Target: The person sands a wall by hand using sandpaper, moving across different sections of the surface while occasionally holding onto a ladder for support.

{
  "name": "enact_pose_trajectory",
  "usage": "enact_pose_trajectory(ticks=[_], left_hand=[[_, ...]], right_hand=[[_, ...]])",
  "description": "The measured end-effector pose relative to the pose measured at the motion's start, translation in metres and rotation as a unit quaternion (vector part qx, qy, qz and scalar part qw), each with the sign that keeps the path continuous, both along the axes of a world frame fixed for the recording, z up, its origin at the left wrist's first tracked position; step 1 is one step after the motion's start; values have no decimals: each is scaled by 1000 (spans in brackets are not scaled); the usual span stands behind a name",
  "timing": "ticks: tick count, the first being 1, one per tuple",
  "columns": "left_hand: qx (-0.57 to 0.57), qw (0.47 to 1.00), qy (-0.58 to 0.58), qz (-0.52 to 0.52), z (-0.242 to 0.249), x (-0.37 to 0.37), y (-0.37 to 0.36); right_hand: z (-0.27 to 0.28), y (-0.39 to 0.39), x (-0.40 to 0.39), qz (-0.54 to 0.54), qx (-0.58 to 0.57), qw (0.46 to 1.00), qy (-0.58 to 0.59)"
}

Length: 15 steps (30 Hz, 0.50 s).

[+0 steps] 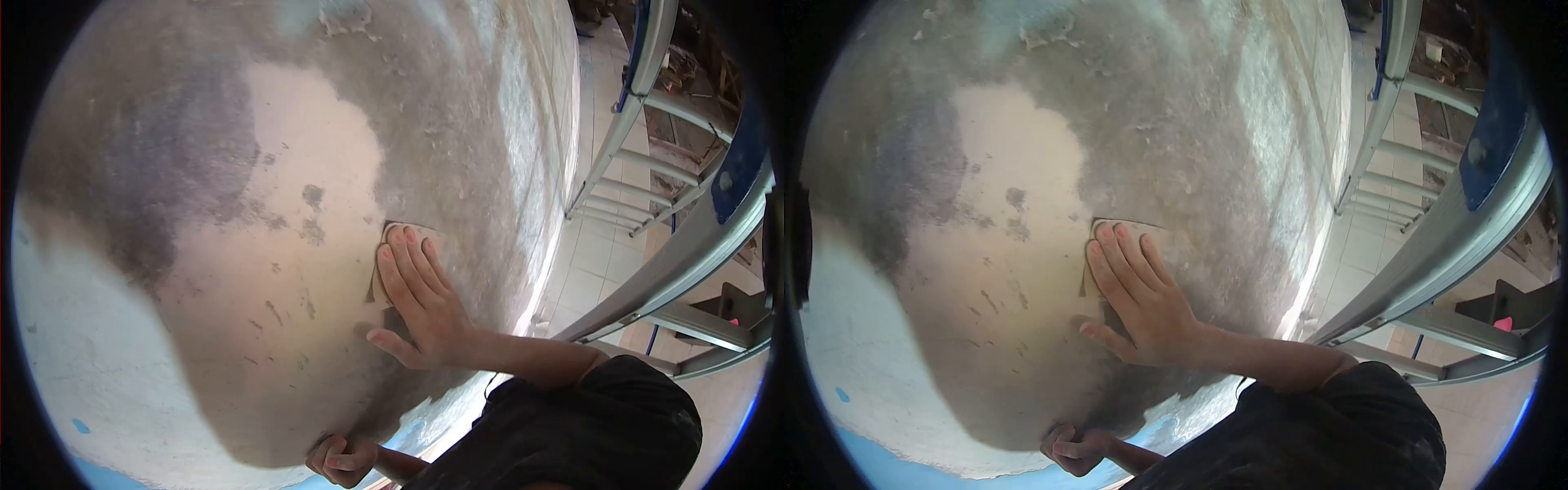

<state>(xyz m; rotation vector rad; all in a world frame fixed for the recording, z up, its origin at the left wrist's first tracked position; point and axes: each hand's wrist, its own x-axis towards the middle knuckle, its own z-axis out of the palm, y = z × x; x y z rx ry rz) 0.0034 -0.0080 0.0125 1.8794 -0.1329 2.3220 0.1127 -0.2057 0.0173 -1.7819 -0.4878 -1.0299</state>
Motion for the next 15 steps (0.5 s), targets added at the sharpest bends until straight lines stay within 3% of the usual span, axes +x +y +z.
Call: enact_pose_trajectory(ticks=[3,5,8,11,15], left_hand=[[59,998,-11,7,-1,1,10],[44,999,14,16,-1,-2,6],[36,999,15,19,0,-1,3],[14,999,16,33,-1,-1,3],[20,999,10,31,-4,-1,7]], right_hand=[[4,-10,14,-17,-12,1000,-17],[29,-25,32,-51,6,998,-40],[23,-4,18,-34,51,998,-20],[-7,15,-15,28,7,1000,11],[6,-5,16,-10,-28,999,-35]])
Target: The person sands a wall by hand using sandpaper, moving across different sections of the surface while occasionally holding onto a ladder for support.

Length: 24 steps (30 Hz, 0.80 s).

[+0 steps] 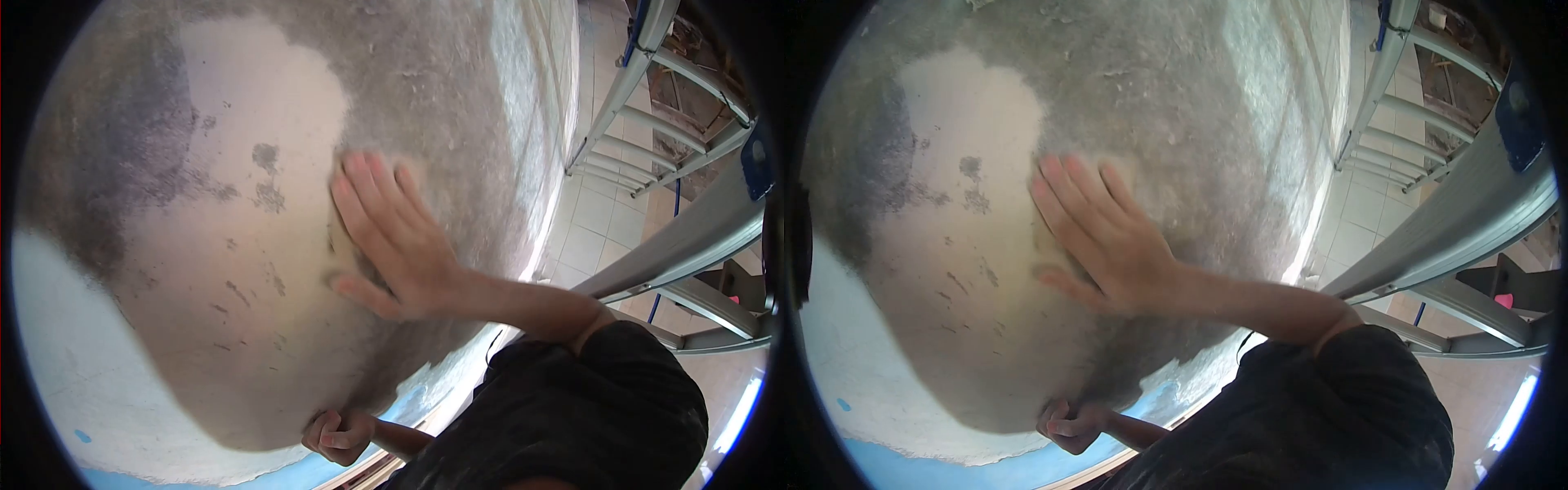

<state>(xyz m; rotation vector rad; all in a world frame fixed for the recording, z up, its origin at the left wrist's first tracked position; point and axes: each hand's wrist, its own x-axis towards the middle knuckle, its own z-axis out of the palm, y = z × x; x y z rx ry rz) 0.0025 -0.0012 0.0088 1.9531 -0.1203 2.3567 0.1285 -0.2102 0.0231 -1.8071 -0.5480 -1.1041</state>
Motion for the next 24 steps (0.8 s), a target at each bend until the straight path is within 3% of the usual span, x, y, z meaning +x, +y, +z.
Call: enact_pose_trajectory(ticks=[3,8,11,14,20,24], left_hand=[[9,1000,11,8,0,-1,0],[-16,1000,5,7,3,4,-9],[1,1000,11,2,5,2,-7],[-5,1000,11,2,2,2,-8],[0,1000,6,-6,2,1,-1],[7,1000,9,-6,3,2,-4]], right_hand=[[19,-3,11,-7,33,999,-15],[-25,32,-30,52,18,998,15],[-8,18,-7,45,-17,998,-46],[26,10,3,39,22,997,-62],[-16,24,-23,81,-7,997,-18],[9,10,-1,39,-17,998,-54]])
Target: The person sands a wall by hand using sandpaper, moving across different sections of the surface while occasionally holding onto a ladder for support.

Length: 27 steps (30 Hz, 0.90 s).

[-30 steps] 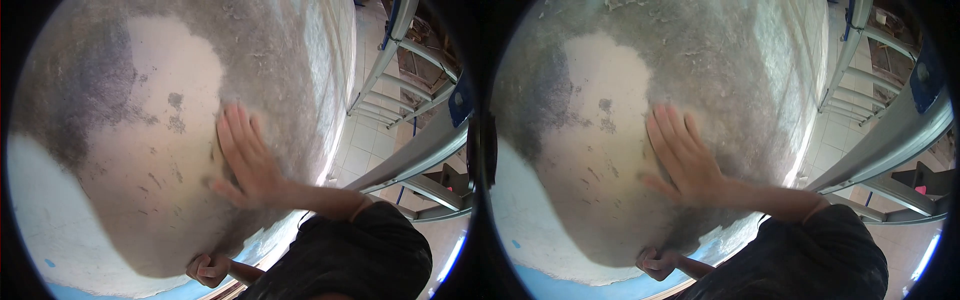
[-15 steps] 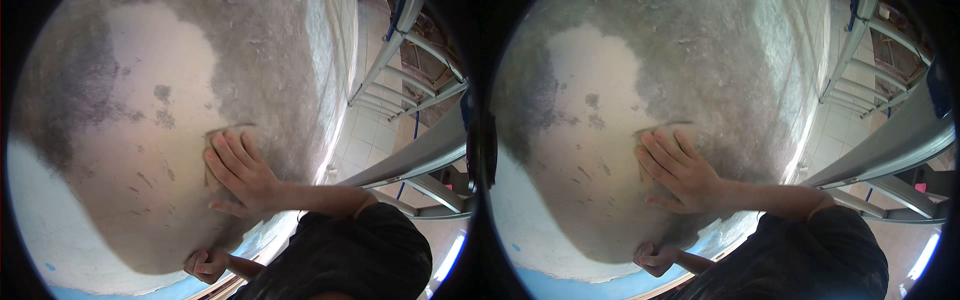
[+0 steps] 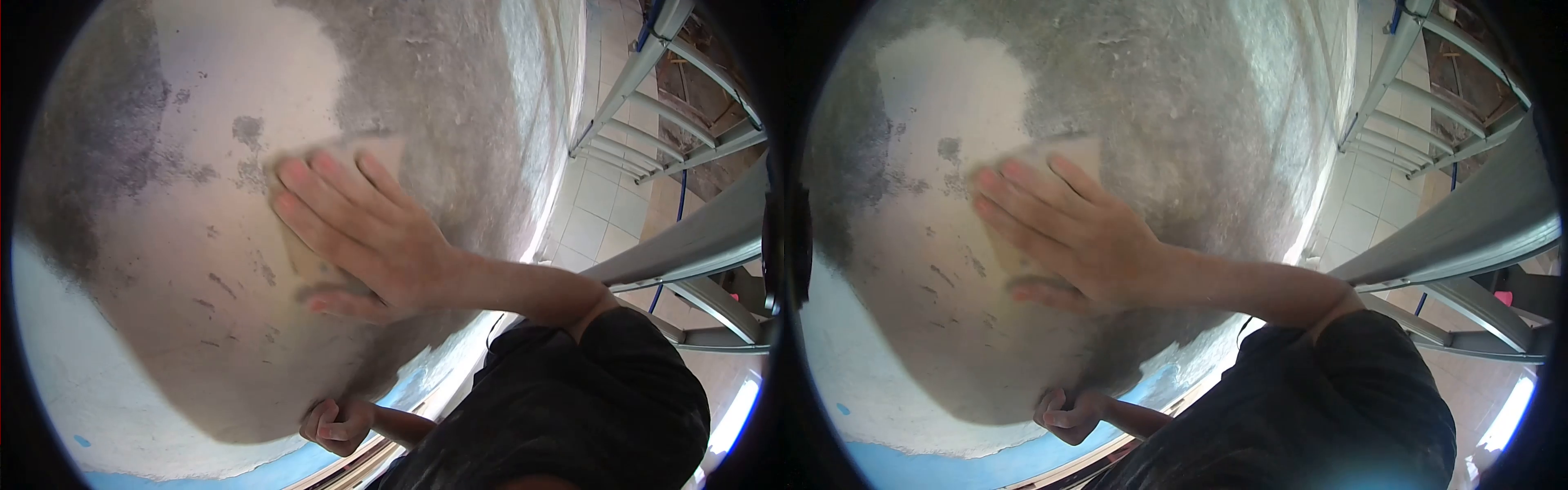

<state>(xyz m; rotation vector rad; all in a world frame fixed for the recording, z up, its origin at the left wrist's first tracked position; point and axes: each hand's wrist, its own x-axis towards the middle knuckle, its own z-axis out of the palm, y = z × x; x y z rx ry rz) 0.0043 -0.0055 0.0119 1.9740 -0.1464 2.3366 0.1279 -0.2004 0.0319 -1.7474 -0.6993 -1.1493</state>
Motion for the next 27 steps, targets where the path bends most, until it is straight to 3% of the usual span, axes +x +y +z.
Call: enact_pose_trajectory(ticks=[3,8,14,20,23,27], left_hand=[[-9,1000,5,13,0,-1,-3],[-11,1000,-7,3,-1,1,1],[-8,1000,8,1,-1,-3,-1],[43,999,7,-11,0,0,4],[53,998,14,-26,1,-3,7],[41,998,37,-24,0,-8,8]], right_hand=[[15,-2,0,17,46,999,22],[-44,14,-26,26,-14,998,61],[11,-9,11,-24,48,999,-7],[-49,8,-19,-18,-12,997,76],[-8,-13,11,-27,29,998,43],[5,-7,17,-39,42,998,39]])
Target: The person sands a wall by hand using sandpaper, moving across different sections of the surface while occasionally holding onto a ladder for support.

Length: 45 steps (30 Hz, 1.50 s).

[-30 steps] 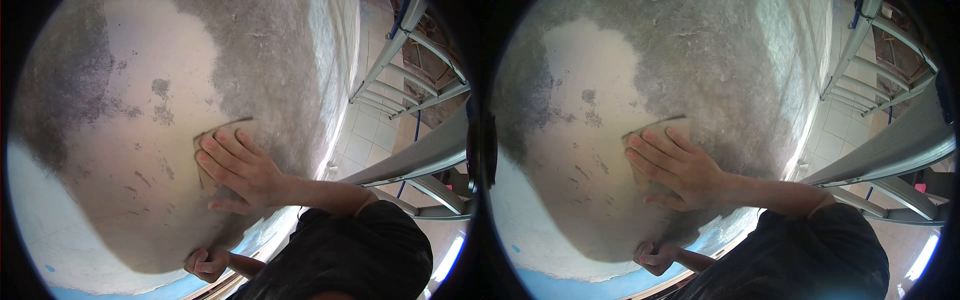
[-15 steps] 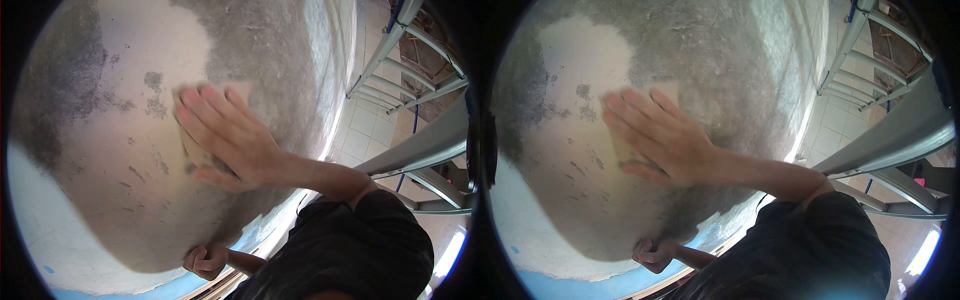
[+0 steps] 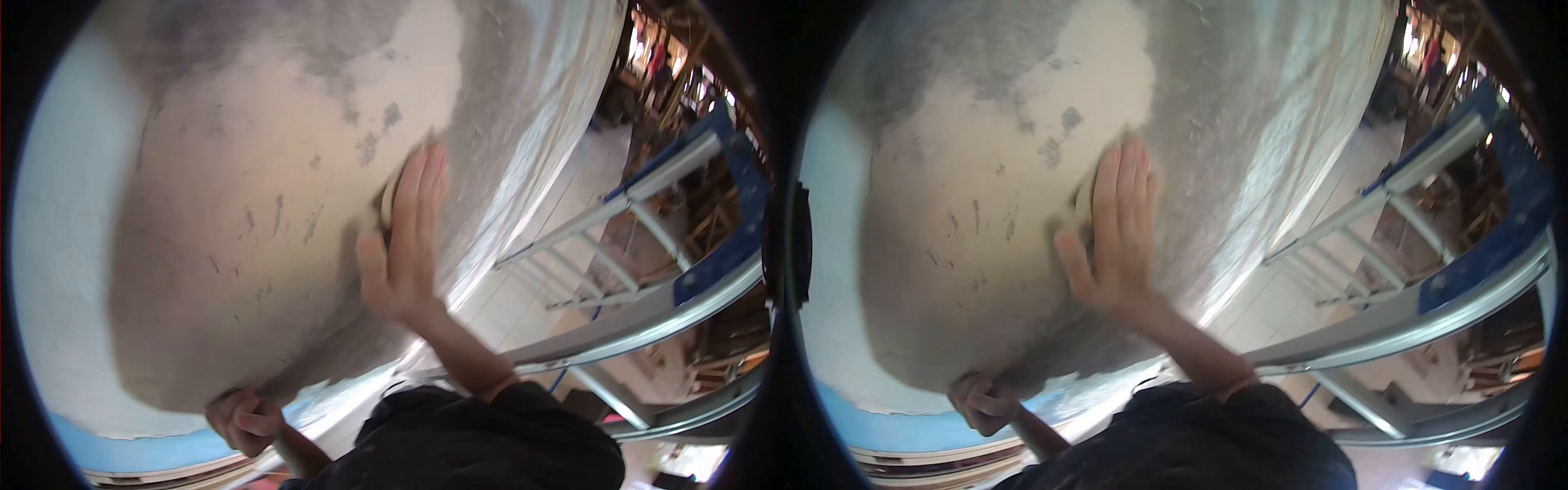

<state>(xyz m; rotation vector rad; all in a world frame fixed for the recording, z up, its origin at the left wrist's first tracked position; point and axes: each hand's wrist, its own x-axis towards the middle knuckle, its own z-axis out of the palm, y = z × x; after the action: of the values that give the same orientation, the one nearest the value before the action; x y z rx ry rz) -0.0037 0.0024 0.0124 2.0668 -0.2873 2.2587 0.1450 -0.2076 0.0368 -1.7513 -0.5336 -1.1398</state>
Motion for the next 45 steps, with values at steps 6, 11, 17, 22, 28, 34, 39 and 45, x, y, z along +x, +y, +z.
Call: enact_pose_trajectory(ticks=[6,11,17,22,28,34,39,45], left_hand=[[-4,999,7,31,1,-2,2],[-15,999,32,16,-7,-9,5],[-18,999,32,10,-8,-9,5],[-18,999,28,8,-7,-9,4],[-21,999,36,7,-7,-8,3],[-15,999,44,17,-6,-11,4],[-10,999,37,17,-3,-8,2],[-13,999,38,14,-3,-6,2]], right_hand=[[-40,12,-18,0,-72,996,47],[-3,-11,11,-5,21,1000,17],[-42,6,-22,31,-68,997,36],[4,-21,16,2,1,1000,6],[-43,5,-31,37,-109,992,54],[0,-12,-1,44,-25,999,9],[-50,15,-31,48,-72,996,33],[-8,-9,1,33,-39,999,6]])
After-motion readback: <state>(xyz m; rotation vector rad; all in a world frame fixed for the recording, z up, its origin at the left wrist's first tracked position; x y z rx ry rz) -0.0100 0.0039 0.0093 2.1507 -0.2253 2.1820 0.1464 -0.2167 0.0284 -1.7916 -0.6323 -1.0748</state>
